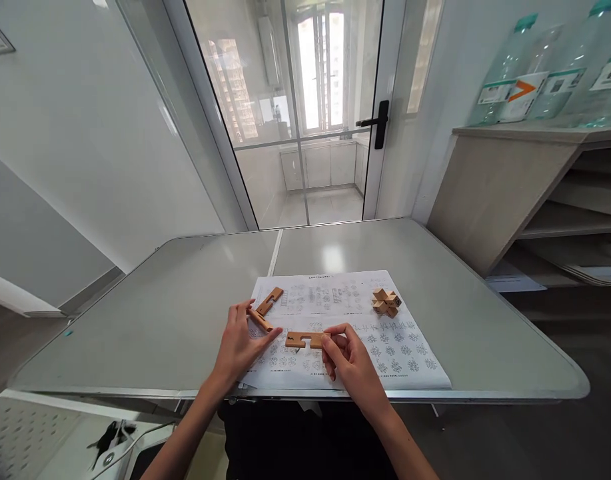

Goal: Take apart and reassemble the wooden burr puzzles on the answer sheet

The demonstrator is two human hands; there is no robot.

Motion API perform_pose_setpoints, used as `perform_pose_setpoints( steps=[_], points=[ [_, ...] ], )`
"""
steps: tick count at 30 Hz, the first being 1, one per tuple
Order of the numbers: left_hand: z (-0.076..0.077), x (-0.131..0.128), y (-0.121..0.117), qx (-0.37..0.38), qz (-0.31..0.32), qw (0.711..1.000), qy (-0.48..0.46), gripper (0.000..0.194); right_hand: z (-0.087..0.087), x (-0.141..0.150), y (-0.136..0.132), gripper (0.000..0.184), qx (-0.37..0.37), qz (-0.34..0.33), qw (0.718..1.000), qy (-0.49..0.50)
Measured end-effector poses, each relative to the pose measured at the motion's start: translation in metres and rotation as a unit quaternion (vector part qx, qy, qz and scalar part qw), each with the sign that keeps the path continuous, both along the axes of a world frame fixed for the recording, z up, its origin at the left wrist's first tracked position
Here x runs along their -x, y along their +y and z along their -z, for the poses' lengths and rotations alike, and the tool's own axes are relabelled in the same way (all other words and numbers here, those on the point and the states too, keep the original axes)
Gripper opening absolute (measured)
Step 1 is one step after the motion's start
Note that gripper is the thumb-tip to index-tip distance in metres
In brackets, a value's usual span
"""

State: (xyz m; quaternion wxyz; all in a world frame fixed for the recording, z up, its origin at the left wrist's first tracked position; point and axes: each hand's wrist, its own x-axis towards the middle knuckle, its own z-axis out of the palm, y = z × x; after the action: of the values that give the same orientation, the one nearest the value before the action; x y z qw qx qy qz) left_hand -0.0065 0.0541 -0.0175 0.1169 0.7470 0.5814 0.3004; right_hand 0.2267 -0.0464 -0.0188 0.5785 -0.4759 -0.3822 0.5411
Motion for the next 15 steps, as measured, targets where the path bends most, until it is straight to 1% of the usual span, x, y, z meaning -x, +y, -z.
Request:
perform_pose_setpoints(
  steps=[4, 8, 12, 15],
  points=[
    [0.009, -0.005, -0.003, -0.003, -0.004, 1.0, -0.01, 0.077, -0.001, 0.001, 0.0, 0.054, -0.003, -0.002, 1.0, -0.002],
    [0.017, -0.005, -0.003, -0.024, -0.019, 0.999, 0.016, 0.077, -0.001, 0.001, -0.001, 0.052, -0.002, -0.011, 1.0, -0.016],
    [0.02, -0.004, 0.0, -0.017, -0.04, 0.998, 0.042, 0.079, 0.0, 0.0, -0.002, 0.05, -0.011, -0.016, 1.0, -0.016],
    [0.021, -0.004, 0.008, -0.019, -0.039, 0.998, 0.044, 0.079, 0.001, 0.0, -0.002, 0.051, -0.008, -0.016, 1.0, -0.016]
  ],
)
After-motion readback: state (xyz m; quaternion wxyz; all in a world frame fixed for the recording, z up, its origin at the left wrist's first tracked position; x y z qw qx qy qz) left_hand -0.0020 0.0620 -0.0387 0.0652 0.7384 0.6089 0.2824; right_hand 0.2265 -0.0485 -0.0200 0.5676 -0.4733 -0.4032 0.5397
